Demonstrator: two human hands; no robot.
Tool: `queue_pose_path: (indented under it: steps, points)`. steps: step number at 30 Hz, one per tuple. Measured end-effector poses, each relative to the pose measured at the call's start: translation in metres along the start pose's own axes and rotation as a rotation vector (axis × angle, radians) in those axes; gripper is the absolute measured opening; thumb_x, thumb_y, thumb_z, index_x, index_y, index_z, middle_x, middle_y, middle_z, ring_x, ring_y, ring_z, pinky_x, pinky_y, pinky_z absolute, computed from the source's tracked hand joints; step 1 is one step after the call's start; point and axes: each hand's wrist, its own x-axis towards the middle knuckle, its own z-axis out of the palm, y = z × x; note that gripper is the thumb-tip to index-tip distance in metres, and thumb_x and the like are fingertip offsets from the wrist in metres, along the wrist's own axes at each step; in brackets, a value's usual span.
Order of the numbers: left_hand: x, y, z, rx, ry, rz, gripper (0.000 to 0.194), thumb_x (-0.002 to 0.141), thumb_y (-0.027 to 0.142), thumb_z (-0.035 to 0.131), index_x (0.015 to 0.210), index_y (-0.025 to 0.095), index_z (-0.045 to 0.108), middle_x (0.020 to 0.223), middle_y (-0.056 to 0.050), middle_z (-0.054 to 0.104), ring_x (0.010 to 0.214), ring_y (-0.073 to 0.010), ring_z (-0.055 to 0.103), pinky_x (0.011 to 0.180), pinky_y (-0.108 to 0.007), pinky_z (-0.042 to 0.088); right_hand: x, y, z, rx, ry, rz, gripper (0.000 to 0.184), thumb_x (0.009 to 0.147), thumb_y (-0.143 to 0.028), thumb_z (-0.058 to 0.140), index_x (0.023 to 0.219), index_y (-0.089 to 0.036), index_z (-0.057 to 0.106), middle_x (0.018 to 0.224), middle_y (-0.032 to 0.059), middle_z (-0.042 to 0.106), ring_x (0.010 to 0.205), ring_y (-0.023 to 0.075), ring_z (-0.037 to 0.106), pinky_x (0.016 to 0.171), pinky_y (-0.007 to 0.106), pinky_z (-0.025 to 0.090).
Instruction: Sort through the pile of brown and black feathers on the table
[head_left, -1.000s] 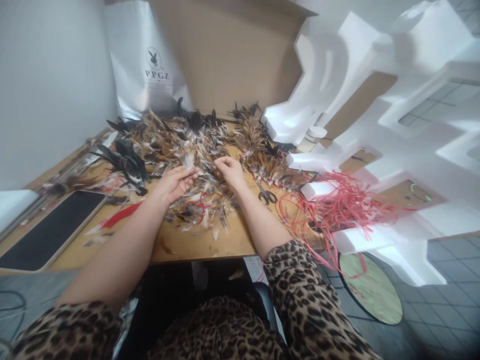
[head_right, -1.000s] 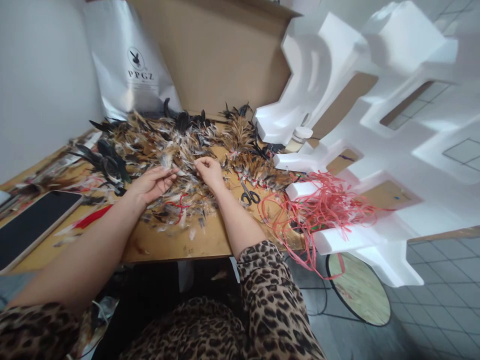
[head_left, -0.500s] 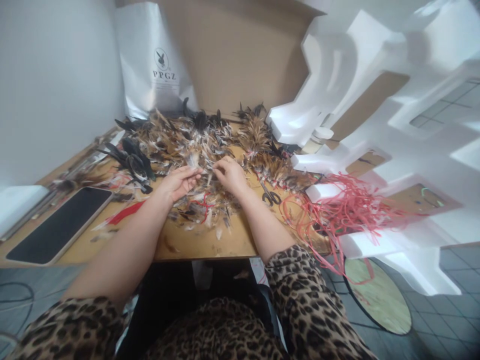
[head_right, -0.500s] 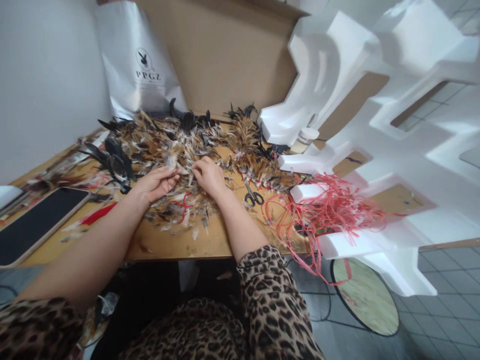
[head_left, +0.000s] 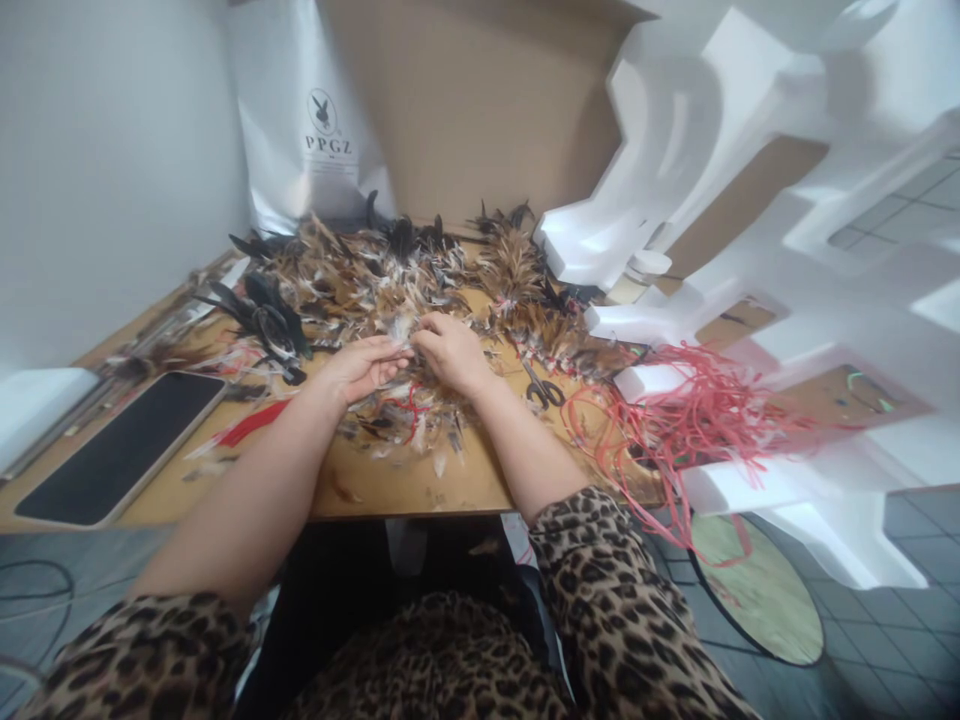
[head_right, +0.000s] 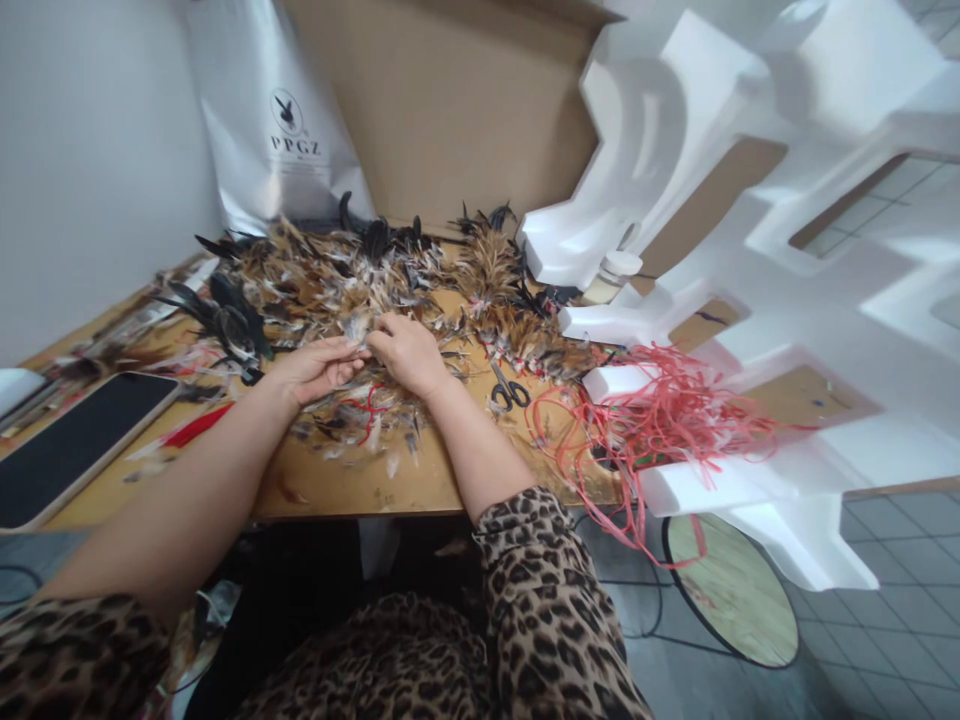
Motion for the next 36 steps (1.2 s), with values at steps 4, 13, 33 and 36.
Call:
queue_pose_path:
  steps: [4, 13, 33, 36]
  points:
    - [0.001, -0.002, 0.001, 0.018, 0.012, 0.006, 0.008, 0.073, 0.001, 0.060, 0.073, 0.004, 0.066, 0.064, -0.010, 0.067, 0.048, -0.0087, 0.061, 0.044, -0.013, 0.048, 0.000, -0.002, 0.004, 0.054, -0.002, 0.000, 0.030, 0.092, -0.031, 0.035, 0.092, -0.021, 0.064, 0.102, 0.0068, 0.057, 0.093, 0.0160, 0.048, 0.082, 0.027, 0.035]
    - [0.001, 0.001, 0.007, -0.046, 0.110, 0.146, 0.008, 0.070, -0.001, 0.063, 0.070, 0.007, 0.063, 0.065, -0.008, 0.067, 0.050, -0.0061, 0.060, 0.047, -0.010, 0.048, 0.001, 0.010, 0.015, 0.530, 0.295, 0.575, 0.020, 0.079, -0.028, 0.054, 0.093, -0.015, 0.062, 0.092, 0.0058, 0.060, 0.083, 0.0136, 0.054, 0.078, 0.025, 0.043]
    - [0.000, -0.005, 0.008, 0.117, 0.054, 0.159, 0.008, 0.065, 0.005, 0.069, 0.073, 0.007, 0.066, 0.065, -0.007, 0.067, 0.053, -0.0069, 0.061, 0.051, -0.013, 0.048, 0.009, -0.012, 0.031, 1.349, 0.221, 0.759, 0.023, 0.060, -0.034, 0.069, 0.068, -0.015, 0.058, 0.062, -0.0048, 0.057, 0.057, 0.0058, 0.048, 0.062, 0.020, 0.041]
    - [-0.001, -0.005, 0.008, 0.117, 0.045, 0.152, 0.007, 0.066, 0.005, 0.069, 0.072, 0.007, 0.068, 0.065, -0.007, 0.067, 0.052, -0.0063, 0.060, 0.051, -0.013, 0.048, 0.009, -0.012, 0.033, 1.283, 0.244, 0.706, 0.021, 0.063, -0.033, 0.067, 0.068, -0.015, 0.058, 0.065, -0.0041, 0.057, 0.061, 0.0064, 0.050, 0.066, 0.020, 0.042]
